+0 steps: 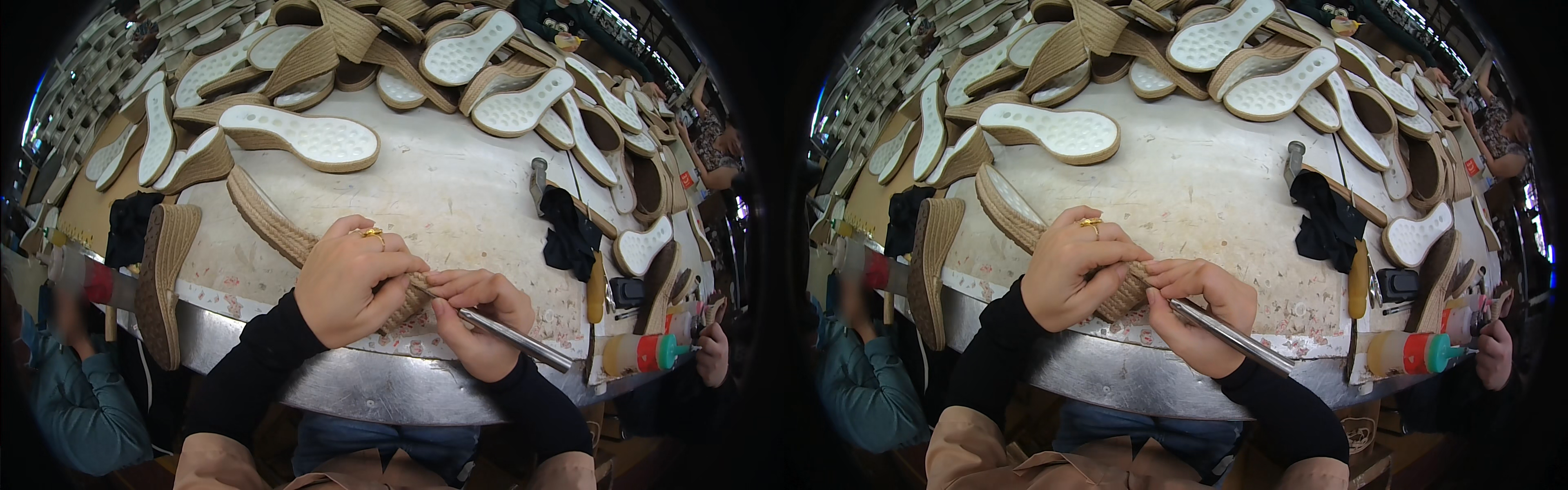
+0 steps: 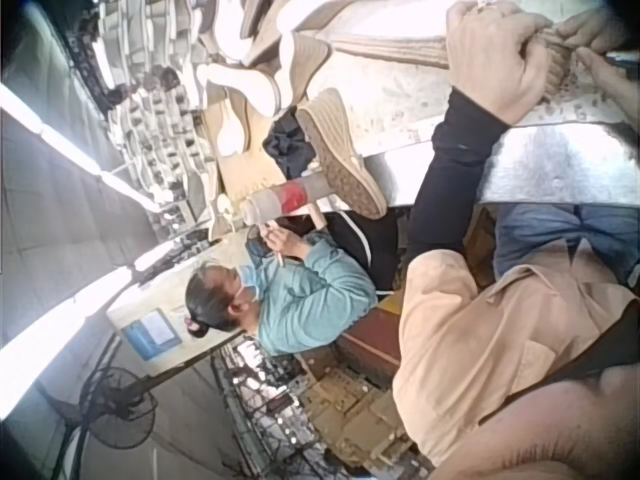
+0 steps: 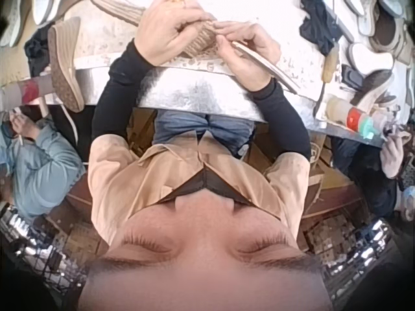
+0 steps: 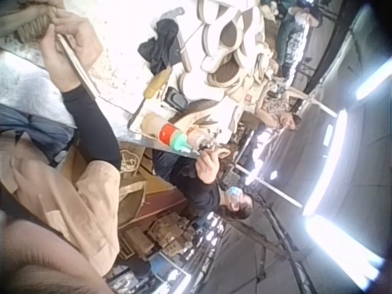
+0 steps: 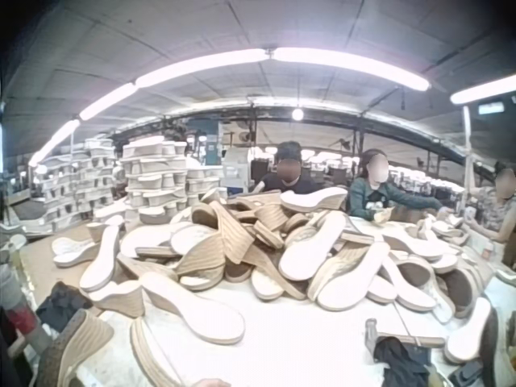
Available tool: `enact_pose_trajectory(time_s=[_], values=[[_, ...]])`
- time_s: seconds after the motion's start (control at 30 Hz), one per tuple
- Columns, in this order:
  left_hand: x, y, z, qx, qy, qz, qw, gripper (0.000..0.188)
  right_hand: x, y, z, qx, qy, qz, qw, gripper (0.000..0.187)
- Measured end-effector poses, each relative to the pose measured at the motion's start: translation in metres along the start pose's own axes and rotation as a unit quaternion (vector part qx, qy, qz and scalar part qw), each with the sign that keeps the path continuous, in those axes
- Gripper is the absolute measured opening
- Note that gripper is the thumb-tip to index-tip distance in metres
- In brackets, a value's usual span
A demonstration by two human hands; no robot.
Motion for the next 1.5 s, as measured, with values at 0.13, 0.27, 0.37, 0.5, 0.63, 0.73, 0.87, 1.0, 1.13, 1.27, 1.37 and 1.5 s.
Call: enact_pose_trajectory(time_s=[0.13, 0.27, 0.37, 0.5, 0.63, 0.73, 0.87, 1.0, 1.13, 1.27, 1.37, 1.5], values=[[0.001, 0.0, 0.001, 0.002, 0.007, 0.003, 1.0, 0.017, 0.003, -0.001, 0.0, 0.033, 0.001, 0.014, 0.999, 0.017], [0.001, 0.0, 0.001, -0.002, 0.004, -0.001, 1.0, 0.016, 0.009, -0.001, 0.0, 0.055, 0.086, 0.091, 0.991, 0.016], [0.001, -0.001, 0.001, -0.008, 0.001, -0.008, 1.0, 0.015, 0.013, -0.003, 0.001, 0.054, 0.11, 0.13, 0.984, 0.016], [-0.001, 0.0, 0.001, -0.014, -0.001, -0.009, 1.0, 0.015, 0.017, -0.007, 0.0, 0.044, 0.097, 0.154, 0.982, 0.017], [0.0, 0.0, 0.002, -0.009, 0.002, -0.009, 1.0, 0.015, 0.006, -0.006, -0.002, 0.016, 0.036, 0.074, 0.997, 0.02], [-0.001, 0.001, 0.001, -0.012, -0.001, -0.007, 1.0, 0.014, 0.003, -0.005, -0.003, 0.028, 0.01, 0.022, 0.999, 0.019], [-0.001, 0.001, 0.002, -0.007, 0.002, -0.004, 1.0, 0.013, 0.001, -0.004, -0.002, 0.045, -0.016, -0.009, 0.999, 0.019], [0.0, 0.0, 0.001, -0.007, 0.0, -0.001, 1.0, 0.013, -0.001, -0.004, -0.003, 0.045, -0.019, -0.013, 0.999, 0.018], [-0.001, 0.001, 0.001, -0.001, 0.001, 0.003, 1.0, 0.012, 0.005, -0.004, -0.002, 0.042, 0.023, 0.057, 0.997, 0.018], [0.001, 0.001, 0.002, 0.009, 0.005, 0.005, 1.0, 0.01, 0.013, -0.006, -0.001, 0.049, 0.083, 0.106, 0.99, 0.018], [0.0, 0.001, 0.002, 0.009, 0.006, 0.008, 1.0, 0.009, 0.018, -0.007, 0.001, 0.043, 0.109, 0.133, 0.984, 0.017], [0.001, 0.0, 0.003, 0.014, 0.011, 0.007, 1.0, 0.008, 0.019, -0.009, 0.002, 0.037, 0.093, 0.15, 0.984, 0.018]])
Point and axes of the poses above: each hand's wrist, its own z-axis towards the middle knuckle, its own y-axis out of the palm, x = y × z, the point moved 7 cm from there along z, towards the middle knuckle, and after that the axes turned 5 degrees about -z, right-handed, at the moved point
